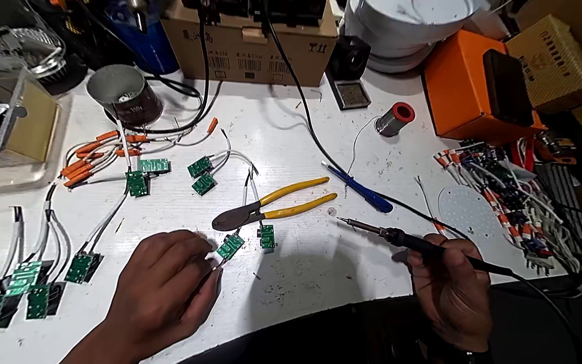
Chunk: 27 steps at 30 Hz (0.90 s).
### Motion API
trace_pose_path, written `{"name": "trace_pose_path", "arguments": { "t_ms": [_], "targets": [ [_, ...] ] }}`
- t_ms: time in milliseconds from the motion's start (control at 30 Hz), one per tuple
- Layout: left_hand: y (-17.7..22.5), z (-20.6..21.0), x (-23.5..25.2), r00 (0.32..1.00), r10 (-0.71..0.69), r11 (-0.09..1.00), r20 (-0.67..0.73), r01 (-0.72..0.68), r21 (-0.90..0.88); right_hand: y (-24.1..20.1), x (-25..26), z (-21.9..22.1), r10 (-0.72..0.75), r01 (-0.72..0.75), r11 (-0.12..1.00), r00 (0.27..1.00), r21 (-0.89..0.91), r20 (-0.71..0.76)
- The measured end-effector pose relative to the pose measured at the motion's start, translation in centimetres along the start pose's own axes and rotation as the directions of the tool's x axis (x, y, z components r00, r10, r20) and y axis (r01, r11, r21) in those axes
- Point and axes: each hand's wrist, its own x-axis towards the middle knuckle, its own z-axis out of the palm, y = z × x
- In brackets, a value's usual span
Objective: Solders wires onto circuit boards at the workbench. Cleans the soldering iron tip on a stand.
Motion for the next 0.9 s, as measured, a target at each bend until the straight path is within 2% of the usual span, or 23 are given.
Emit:
{"name": "trace_pose_path", "arguments": {
  "t_ms": [133,233,333,467,533,600,667,700,733,767,800,833,867,900],
  "targets": [
    [-0.2,0.2,-0.2,1.000,-0.002,1.000,-0.024,0.002,-0.007,-0.5,3.8,3.7,-0.160,0.139,0.972,0.982,-0.191,-0.100],
    [-0.2,0.3,-0.4,1.000,-0.003,1.000,-0.027,0.003,-0.009,0.0,8.6,6.4,-0.269,0.247,0.922,0.962,-0.300,-0.035],
    [-0.1,0.3,-0.6,1.000,-0.006,1.000,-0.026,0.006,-0.001,1.7,13.4,8.6,-0.314,0.301,0.869,0.949,-0.394,0.031],
    [-0.2,0.4,-0.7,0.999,-0.008,1.000,-0.031,0.009,0.019,4.9,19.4,11.2,-0.386,0.324,0.807,0.922,-0.494,-0.026],
    [-0.1,0.5,-0.5,1.000,-0.014,1.000,-0.018,0.014,0.013,6.1,21.4,11.8,-0.350,0.272,0.806,0.935,-0.525,-0.053],
    [0.1,0.3,-0.5,0.999,-0.033,0.999,0.031,0.033,-0.002,7.0,23.0,12.3,-0.248,0.150,0.829,0.962,-0.539,-0.112],
    [0.3,0.3,-0.4,0.995,-0.058,0.998,0.078,0.060,-0.023,7.5,23.9,13.6,-0.009,-0.096,0.914,0.967,-0.395,-0.255],
    [0.3,0.4,-0.3,0.993,-0.068,0.997,0.096,0.071,-0.026,7.1,23.8,14.3,0.169,-0.252,0.937,0.934,-0.243,-0.315],
    [0.4,0.4,-0.2,0.991,-0.080,0.996,0.109,0.083,-0.029,6.6,23.2,15.3,0.284,-0.344,0.929,0.899,-0.138,-0.333],
    [0.4,0.4,-0.1,0.989,-0.090,0.995,0.119,0.095,-0.035,6.2,21.7,16.2,0.297,-0.352,0.923,0.910,-0.158,-0.291],
    [0.5,0.3,0.0,0.987,-0.097,0.994,0.131,0.103,-0.039,6.0,19.3,16.7,0.244,-0.289,0.904,0.954,-0.316,-0.173],
    [0.4,0.2,0.0,0.985,-0.101,0.993,0.142,0.109,-0.046,5.9,16.3,16.8,0.196,-0.146,0.854,0.979,-0.499,0.050],
    [0.4,0.2,0.1,0.983,-0.107,0.992,0.149,0.116,-0.053,5.8,13.0,16.7,0.191,0.076,0.760,0.923,-0.646,0.333],
    [0.4,0.2,0.1,0.982,-0.113,0.990,0.154,0.124,-0.064,6.1,10.5,16.7,0.210,0.311,0.653,0.802,-0.691,0.560]
  ]
}}
